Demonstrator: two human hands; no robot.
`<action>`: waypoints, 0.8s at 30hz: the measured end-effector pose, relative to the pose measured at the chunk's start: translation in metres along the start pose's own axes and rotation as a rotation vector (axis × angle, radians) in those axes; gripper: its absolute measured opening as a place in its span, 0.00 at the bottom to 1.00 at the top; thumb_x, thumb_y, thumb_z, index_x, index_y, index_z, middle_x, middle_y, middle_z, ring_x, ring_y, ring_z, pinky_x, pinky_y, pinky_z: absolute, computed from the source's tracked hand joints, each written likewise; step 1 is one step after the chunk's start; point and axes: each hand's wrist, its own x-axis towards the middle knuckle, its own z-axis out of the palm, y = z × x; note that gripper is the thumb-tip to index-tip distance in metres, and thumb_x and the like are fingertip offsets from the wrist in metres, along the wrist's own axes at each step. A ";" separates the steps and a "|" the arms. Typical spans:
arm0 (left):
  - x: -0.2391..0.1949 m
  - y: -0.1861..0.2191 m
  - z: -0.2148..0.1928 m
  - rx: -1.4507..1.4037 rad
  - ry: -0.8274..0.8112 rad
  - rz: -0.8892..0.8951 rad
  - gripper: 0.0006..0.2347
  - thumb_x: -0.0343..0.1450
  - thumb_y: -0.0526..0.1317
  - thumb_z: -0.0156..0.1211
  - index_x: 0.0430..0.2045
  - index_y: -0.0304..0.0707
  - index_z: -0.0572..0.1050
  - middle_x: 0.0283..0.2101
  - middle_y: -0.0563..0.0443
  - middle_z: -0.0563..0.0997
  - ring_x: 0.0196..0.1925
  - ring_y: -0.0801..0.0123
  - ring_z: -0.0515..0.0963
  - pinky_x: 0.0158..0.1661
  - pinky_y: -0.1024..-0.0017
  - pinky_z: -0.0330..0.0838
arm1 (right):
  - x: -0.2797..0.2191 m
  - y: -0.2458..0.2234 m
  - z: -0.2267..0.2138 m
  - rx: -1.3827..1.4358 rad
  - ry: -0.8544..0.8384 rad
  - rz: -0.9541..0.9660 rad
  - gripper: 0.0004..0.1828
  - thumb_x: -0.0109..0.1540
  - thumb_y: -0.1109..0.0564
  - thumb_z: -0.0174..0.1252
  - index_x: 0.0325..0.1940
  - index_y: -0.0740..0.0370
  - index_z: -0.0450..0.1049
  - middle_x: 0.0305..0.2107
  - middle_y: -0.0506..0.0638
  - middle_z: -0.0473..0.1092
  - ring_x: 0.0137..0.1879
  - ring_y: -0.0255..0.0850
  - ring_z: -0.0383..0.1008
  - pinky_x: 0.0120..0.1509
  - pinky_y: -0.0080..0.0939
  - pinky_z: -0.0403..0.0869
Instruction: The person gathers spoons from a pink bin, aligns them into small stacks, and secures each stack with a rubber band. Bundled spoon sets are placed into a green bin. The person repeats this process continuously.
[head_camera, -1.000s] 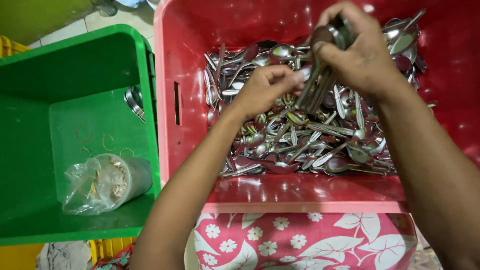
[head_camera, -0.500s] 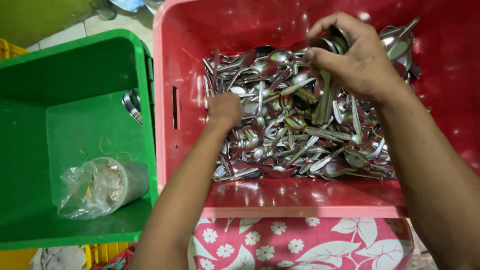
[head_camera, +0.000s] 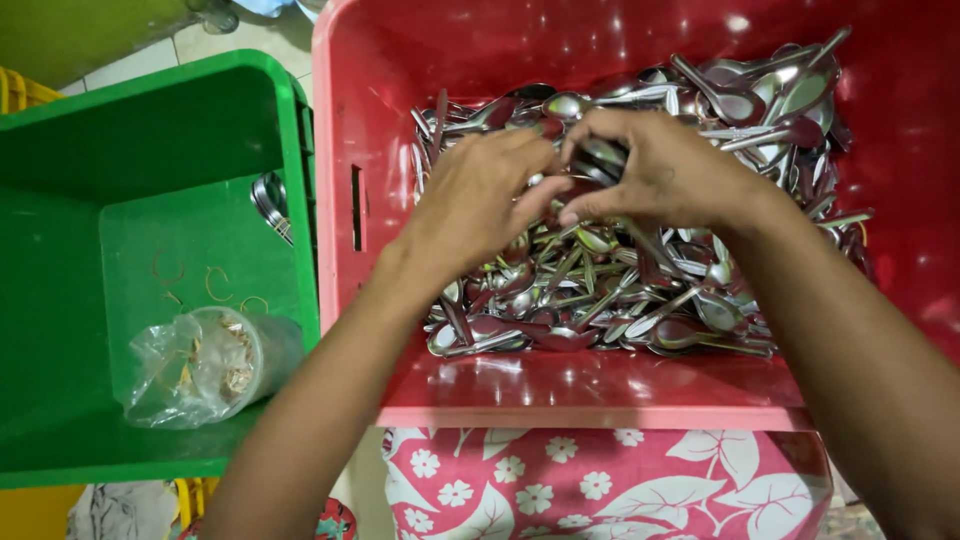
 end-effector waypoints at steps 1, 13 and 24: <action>0.002 0.003 -0.003 -0.102 0.028 0.039 0.05 0.72 0.39 0.63 0.31 0.38 0.78 0.33 0.46 0.82 0.37 0.55 0.81 0.43 0.55 0.76 | -0.004 -0.004 0.001 0.027 -0.011 -0.026 0.23 0.51 0.61 0.73 0.48 0.63 0.73 0.35 0.58 0.76 0.32 0.49 0.76 0.39 0.49 0.74; -0.023 -0.044 0.165 0.283 -0.397 -0.136 0.07 0.69 0.38 0.57 0.36 0.39 0.78 0.29 0.46 0.83 0.31 0.56 0.81 0.29 0.59 0.76 | -0.009 0.005 -0.022 0.275 0.145 -0.020 0.20 0.60 0.75 0.53 0.54 0.64 0.68 0.37 0.54 0.75 0.32 0.40 0.75 0.34 0.38 0.77; -0.006 -0.048 0.110 0.131 -0.334 -0.261 0.11 0.73 0.35 0.45 0.42 0.35 0.77 0.27 0.42 0.81 0.22 0.59 0.79 0.22 0.62 0.78 | -0.010 -0.001 -0.015 0.094 0.150 -0.036 0.18 0.59 0.70 0.63 0.52 0.61 0.73 0.32 0.51 0.75 0.32 0.38 0.76 0.34 0.36 0.74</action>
